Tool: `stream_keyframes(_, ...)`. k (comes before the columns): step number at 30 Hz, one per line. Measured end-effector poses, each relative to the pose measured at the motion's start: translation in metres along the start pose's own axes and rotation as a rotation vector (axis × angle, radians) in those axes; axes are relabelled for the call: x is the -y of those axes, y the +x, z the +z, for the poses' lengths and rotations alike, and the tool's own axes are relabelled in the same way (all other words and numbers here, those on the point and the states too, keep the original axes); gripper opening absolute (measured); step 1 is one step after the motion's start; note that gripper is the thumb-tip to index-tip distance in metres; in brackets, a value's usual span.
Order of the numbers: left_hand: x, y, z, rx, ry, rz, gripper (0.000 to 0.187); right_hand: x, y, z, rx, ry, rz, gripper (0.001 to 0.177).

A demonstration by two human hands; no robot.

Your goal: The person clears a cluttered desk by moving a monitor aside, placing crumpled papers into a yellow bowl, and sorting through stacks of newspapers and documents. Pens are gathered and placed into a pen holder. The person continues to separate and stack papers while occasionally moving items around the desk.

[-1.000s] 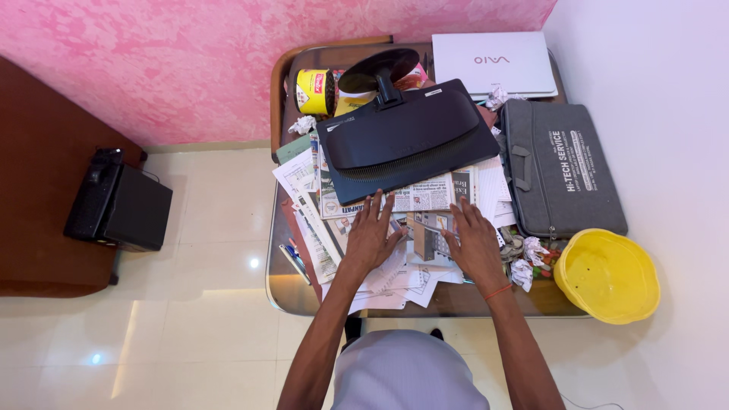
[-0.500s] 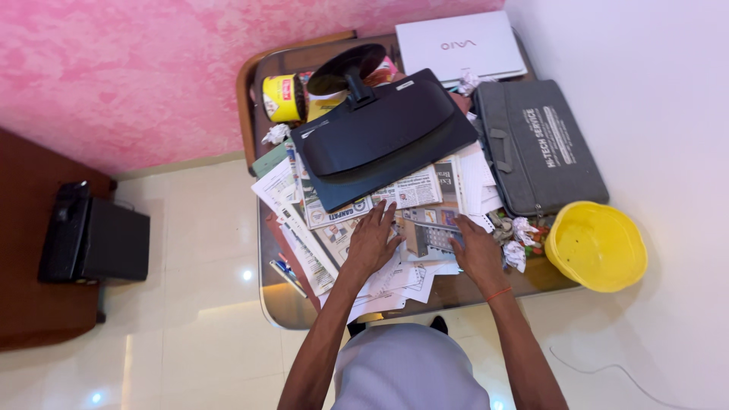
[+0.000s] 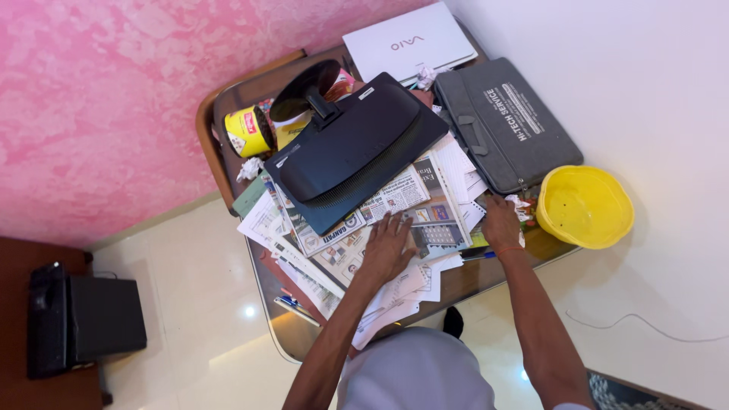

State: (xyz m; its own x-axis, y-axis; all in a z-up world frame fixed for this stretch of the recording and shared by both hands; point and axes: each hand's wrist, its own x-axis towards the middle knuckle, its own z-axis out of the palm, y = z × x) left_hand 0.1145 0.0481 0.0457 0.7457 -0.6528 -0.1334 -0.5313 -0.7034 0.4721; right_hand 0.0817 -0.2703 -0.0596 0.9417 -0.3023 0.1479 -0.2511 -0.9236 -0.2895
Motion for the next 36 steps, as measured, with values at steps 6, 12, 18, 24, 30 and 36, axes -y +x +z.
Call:
stream_keyframes(6,-0.028,0.017,0.008,-0.080,-0.035,0.156,0.069,-0.024,0.012,0.029,0.045,-0.064,-0.026,0.033)
stream_keyframes(12,-0.069,0.054,0.032,-0.090,-0.093,0.157,0.069,-0.025,0.024,0.012,0.020,-0.120,-0.168,0.017)
stream_keyframes(18,-0.117,0.108,0.066,-0.155,-0.335,0.079,0.083,-0.039,0.031,-0.048,0.062,0.297,-0.007,0.016)
stream_keyframes(24,-0.136,0.157,0.111,-0.338,-0.809,0.250,0.052,-0.050,0.036,-0.081,0.161,1.051,0.137,0.040)
stream_keyframes(30,-0.133,0.173,0.128,-0.380,-0.560,0.208,0.032,-0.057,0.017,-0.107,0.409,1.378,0.187,0.063)
stream_keyframes(36,-0.166,0.153,0.130,-0.519,-0.670,0.240,0.088,-0.039,0.010,-0.094,0.451,1.608,0.255,0.065)
